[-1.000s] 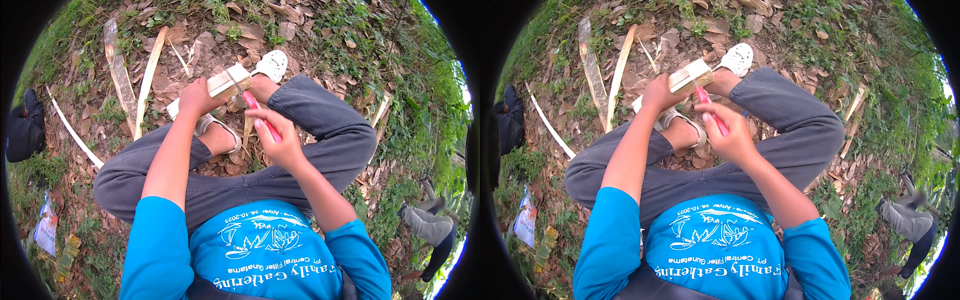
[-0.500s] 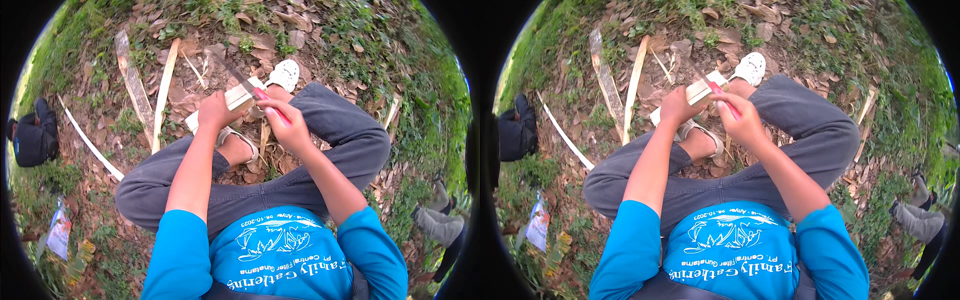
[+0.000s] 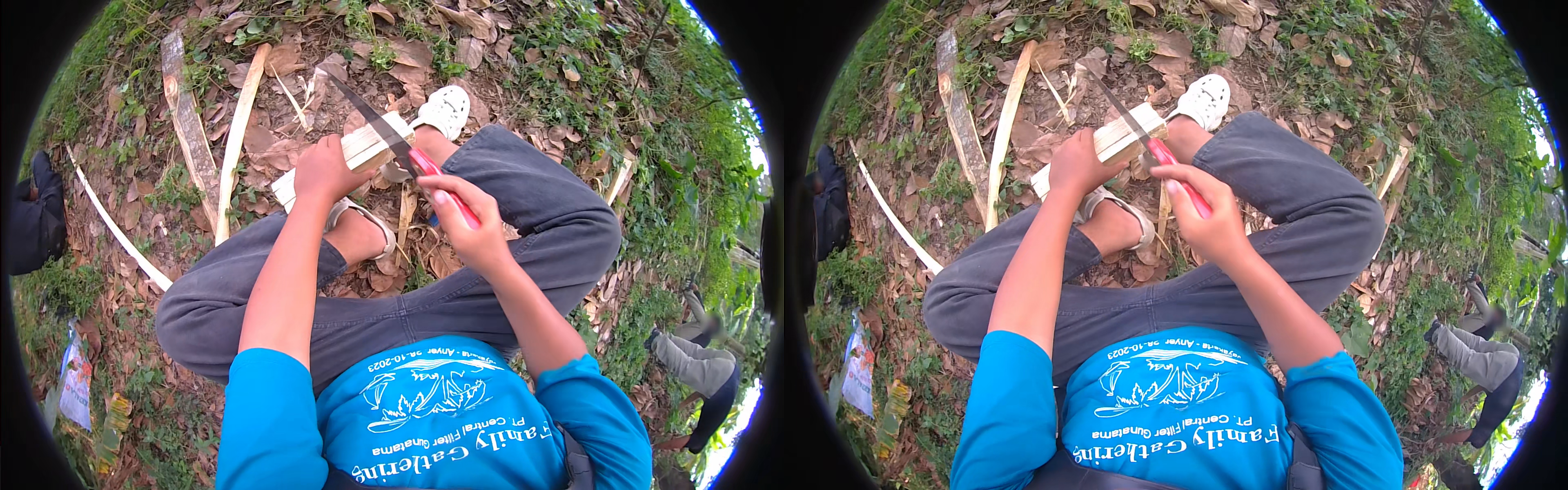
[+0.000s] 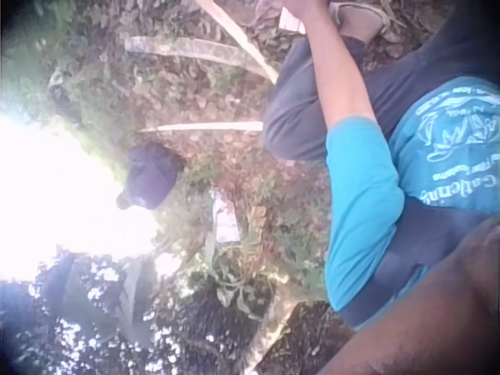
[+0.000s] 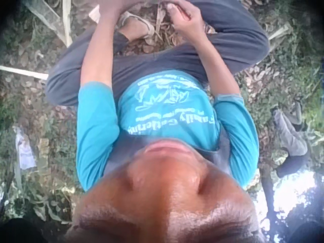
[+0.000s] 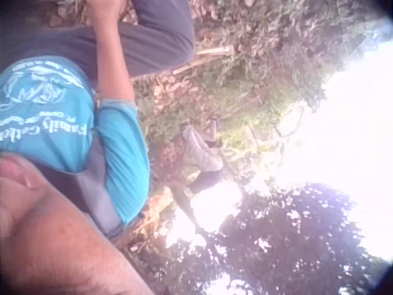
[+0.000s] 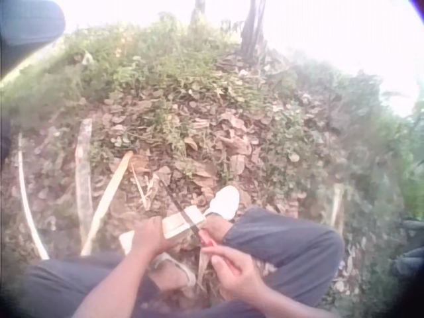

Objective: The person sits on the ground and uses a red folding saw to cut a small rectangular block of light-colored wood. They hold the wood steady with their left hand and saw with their right hand, making multiple cuts to shape the block.

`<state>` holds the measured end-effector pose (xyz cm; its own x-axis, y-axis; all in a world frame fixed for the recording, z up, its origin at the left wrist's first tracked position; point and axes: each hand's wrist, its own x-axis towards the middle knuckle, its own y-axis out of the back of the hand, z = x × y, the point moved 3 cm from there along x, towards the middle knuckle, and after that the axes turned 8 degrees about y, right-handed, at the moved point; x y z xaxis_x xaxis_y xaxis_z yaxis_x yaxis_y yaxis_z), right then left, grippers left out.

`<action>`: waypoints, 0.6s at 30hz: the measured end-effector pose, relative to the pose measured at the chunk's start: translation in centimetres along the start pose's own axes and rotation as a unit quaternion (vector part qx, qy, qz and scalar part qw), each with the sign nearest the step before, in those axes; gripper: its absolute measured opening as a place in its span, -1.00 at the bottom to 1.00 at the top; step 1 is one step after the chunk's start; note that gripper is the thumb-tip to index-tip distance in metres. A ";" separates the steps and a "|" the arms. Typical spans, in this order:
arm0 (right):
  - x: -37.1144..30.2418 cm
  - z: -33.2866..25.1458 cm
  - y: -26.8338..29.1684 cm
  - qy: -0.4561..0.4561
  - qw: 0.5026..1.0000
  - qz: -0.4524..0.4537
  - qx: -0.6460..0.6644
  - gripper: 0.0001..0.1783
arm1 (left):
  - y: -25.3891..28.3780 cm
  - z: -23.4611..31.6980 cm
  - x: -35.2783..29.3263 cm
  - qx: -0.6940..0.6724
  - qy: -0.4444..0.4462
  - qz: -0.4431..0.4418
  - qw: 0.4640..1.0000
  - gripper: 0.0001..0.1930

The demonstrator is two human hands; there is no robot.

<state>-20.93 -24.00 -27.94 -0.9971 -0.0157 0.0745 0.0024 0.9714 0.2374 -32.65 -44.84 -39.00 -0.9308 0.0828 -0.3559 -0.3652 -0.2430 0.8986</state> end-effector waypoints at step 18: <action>2.1 2.0 -5.7 -0.050 0.995 0.010 0.086 -0.72 | -0.1 -1.4 -0.1 -0.040 -0.059 0.018 0.997 -0.15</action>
<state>-23.20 -29.07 -31.06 -0.9996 0.0194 -0.0215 0.0179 0.9976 0.0668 -32.55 -46.14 -39.41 -0.9401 0.1846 -0.2868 -0.3337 -0.3238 0.8853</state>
